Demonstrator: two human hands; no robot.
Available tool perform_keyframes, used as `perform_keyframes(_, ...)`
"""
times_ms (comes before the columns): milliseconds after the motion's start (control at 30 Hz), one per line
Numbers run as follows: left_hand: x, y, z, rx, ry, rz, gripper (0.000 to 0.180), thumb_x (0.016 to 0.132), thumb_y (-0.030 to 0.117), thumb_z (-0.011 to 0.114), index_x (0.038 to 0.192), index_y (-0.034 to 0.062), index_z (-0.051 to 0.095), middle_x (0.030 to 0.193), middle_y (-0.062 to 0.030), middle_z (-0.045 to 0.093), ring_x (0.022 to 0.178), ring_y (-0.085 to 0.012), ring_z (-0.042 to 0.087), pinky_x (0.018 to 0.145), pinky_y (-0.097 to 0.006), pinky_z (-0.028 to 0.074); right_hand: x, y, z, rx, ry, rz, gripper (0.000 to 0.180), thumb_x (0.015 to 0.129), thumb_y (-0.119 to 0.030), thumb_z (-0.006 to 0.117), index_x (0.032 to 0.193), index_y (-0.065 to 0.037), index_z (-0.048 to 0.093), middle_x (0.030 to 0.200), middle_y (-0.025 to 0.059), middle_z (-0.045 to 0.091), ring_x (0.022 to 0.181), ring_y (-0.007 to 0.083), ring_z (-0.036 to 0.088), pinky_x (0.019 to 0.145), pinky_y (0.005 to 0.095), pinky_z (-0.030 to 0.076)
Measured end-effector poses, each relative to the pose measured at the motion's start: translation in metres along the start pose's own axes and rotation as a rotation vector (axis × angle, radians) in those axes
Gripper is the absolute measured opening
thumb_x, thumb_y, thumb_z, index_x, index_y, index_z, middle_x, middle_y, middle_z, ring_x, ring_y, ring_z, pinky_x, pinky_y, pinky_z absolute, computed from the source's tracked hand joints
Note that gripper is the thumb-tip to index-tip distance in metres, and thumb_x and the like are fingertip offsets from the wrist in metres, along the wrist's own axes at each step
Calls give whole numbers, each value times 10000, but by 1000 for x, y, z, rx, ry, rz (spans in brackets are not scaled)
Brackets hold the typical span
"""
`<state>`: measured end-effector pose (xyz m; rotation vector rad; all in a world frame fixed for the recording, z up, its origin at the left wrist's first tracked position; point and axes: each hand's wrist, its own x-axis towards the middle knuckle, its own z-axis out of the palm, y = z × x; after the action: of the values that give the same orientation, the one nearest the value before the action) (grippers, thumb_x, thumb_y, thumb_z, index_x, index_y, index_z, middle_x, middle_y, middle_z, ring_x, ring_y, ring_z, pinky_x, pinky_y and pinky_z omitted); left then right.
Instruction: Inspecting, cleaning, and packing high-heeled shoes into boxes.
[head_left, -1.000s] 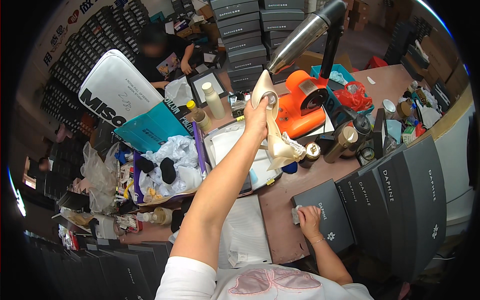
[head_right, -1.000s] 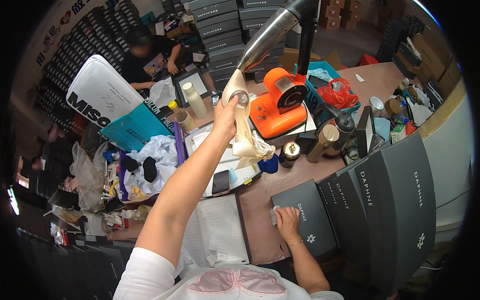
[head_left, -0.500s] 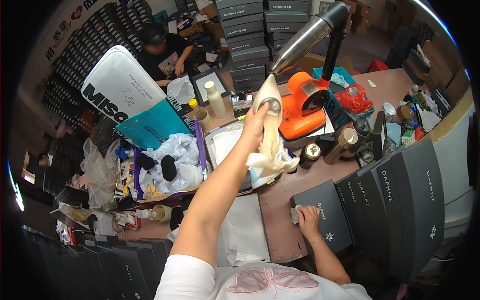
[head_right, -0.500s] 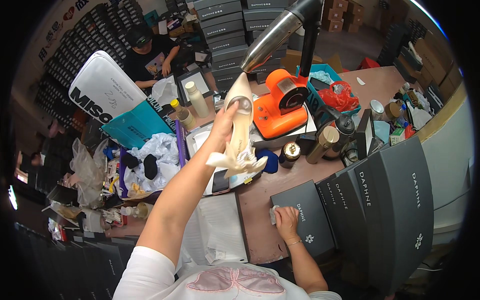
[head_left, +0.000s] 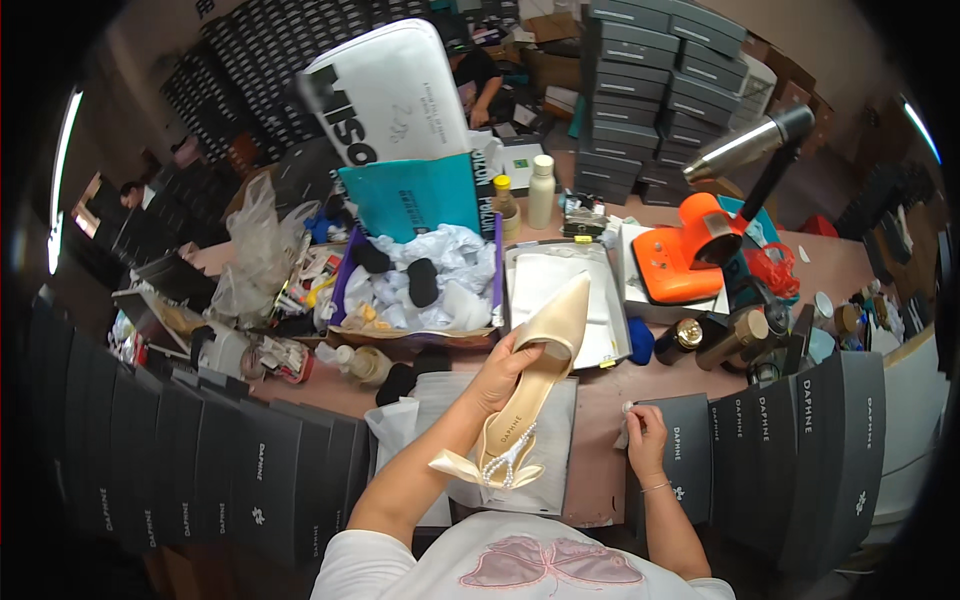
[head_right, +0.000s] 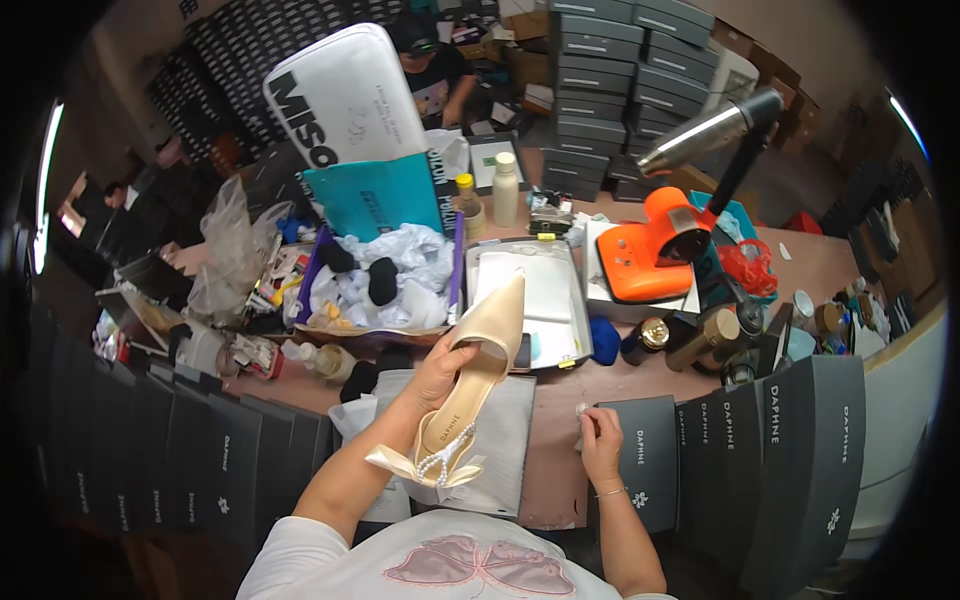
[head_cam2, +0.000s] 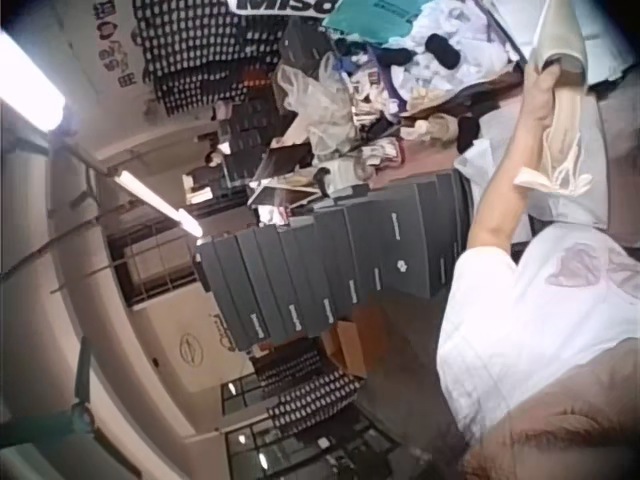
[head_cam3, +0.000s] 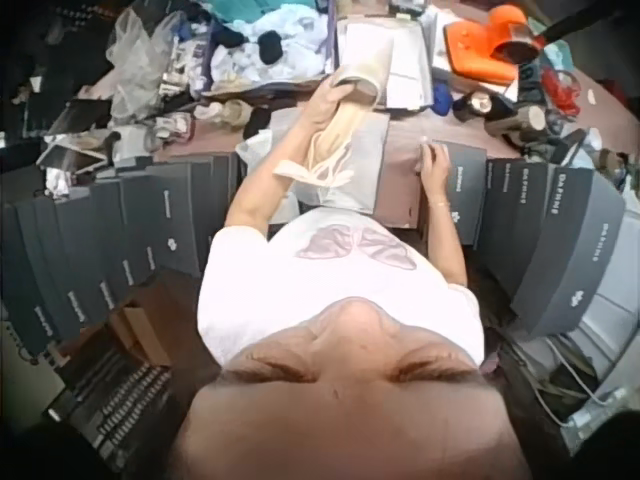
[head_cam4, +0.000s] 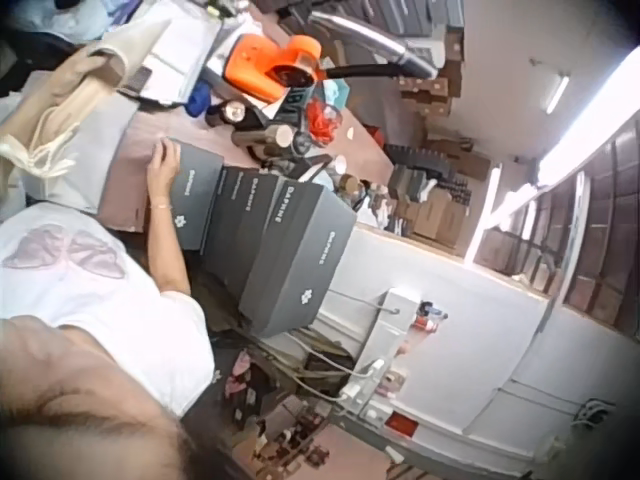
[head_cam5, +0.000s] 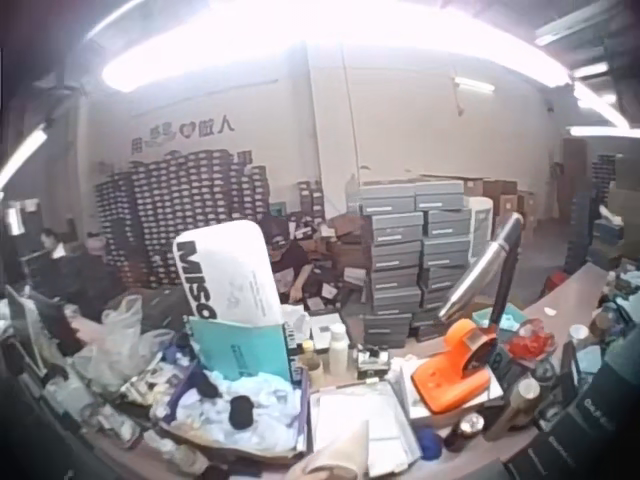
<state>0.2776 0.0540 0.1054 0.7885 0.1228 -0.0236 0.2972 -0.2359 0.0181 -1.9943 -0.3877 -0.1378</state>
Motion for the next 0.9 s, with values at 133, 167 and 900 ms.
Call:
perform_keyframes(133, -79, -2, -40, -40, 168, 118, 433, 888, 65, 617, 1305, 31, 505, 1150, -40, 611, 1054, -122, 582, 897, -266, 478, 35, -46, 55, 257, -162, -27, 21, 895, -14, 600, 897, 6, 602, 909, 61, 536, 730, 122, 545, 642, 240, 456)
perform_keyframes(167, -103, -9, -54, -64, 224, 130, 425, 893, 76, 611, 1302, 30, 504, 1147, -44, 611, 1038, -129, 591, 882, -268, 484, 44, -63, 73, 283, -228, -33, 25, 903, -10, 584, 886, 8, 590, 920, 48, 522, 740, 101, 537, 641, 222, 446)
perform_keyframes(900, -241, -88, -105, -234, 378, -152, 464, 946, 235, 543, 1330, 4, 421, 1177, -174, 589, 1017, -329, 630, 933, -490, 515, 161, -29, 184, -316, -52, -475, 581, 827, -123, 666, 1336, 34, 435, 1333, 267, 479, 1257, 419, 441, 1059, 461, 359)
